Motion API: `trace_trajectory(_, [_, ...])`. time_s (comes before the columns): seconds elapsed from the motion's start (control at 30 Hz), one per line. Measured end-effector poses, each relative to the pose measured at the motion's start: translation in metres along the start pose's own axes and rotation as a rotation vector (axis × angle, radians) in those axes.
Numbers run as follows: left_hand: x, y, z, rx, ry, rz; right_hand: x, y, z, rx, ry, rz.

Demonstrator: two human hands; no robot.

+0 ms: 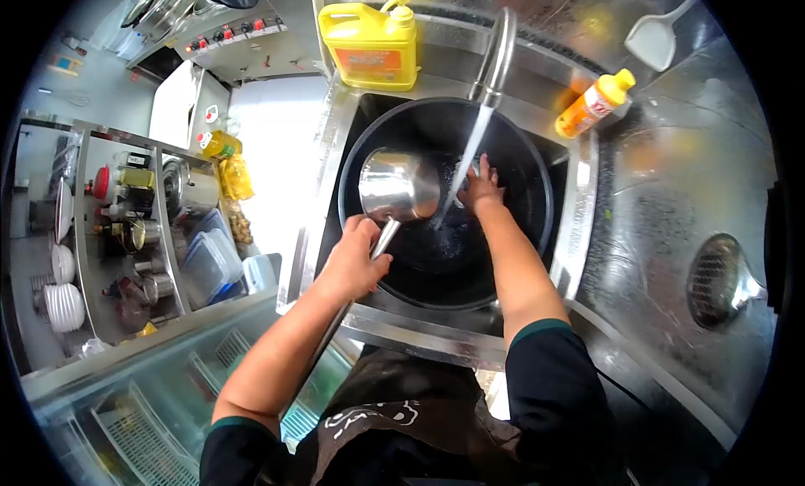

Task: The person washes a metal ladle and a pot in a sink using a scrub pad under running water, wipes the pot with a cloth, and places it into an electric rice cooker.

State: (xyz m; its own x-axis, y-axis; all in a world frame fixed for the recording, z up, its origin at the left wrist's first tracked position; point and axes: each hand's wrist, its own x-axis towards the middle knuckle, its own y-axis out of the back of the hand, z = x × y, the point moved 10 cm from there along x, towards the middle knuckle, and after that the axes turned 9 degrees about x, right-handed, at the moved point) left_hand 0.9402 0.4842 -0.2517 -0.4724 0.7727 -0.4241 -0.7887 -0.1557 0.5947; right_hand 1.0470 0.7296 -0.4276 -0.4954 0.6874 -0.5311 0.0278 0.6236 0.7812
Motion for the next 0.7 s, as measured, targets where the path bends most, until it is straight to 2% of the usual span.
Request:
trace_trajectory(0.1, [0.001, -0.012, -0.011, -0.066, 0.105, -0.084, 0.038, -0.076, 0.038, -0.168, 0.071, -0.014])
trace_trajectory(0.2, [0.010, -0.021, -0.020, 0.068, -0.021, -0.018, 0.063, -0.116, 0.077, 0.005, -0.004, -0.140])
trace_trajectory(0.23, [0.013, -0.026, -0.024, 0.044, -0.005, -0.048, 0.053, -0.094, 0.076, 0.161, -0.064, -0.027])
trace_trajectory(0.3, [0.018, -0.021, -0.014, 0.194, -0.053, -0.011, 0.031, -0.047, 0.071, 0.463, -0.161, 0.210])
trace_trajectory(0.33, [0.020, -0.019, -0.015, 0.206, -0.046, 0.016, 0.032, -0.037, 0.070, 0.874, 0.055, 0.390])
trace_trajectory(0.37, [0.024, -0.019, -0.017, 0.221, -0.044, 0.042, -0.018, 0.014, 0.028, 1.234, 0.157, 0.345])
trace_trajectory(0.43, [0.029, -0.015, -0.009, 0.229, -0.056, 0.061, -0.069, 0.045, -0.021, 1.473, 0.280, 0.087])
trace_trajectory(0.47, [0.030, -0.014, -0.003, 0.225, -0.066, 0.052, -0.085, 0.053, -0.028, 1.211, 0.449, 0.239])
trace_trajectory(0.5, [0.028, -0.015, 0.001, 0.224, -0.076, 0.035, -0.119, 0.074, -0.062, 0.676, 0.676, 0.377])
trace_trajectory(0.53, [0.028, -0.020, 0.004, 0.250, -0.126, 0.033, -0.142, 0.082, -0.086, 0.708, 0.691, 0.378])
trace_trajectory(0.57, [0.026, -0.020, 0.010, 0.259, -0.134, 0.039, -0.154, 0.082, -0.100, 0.580, 0.816, 0.459])
trace_trajectory(0.67, [0.013, -0.015, 0.031, 0.308, -0.142, 0.020, -0.137, 0.101, -0.089, 0.600, 0.609, 0.552])
trace_trajectory(0.7, [0.008, -0.016, 0.038, 0.319, -0.178, 0.005, -0.123, 0.106, -0.080, 0.617, 0.638, 0.567])
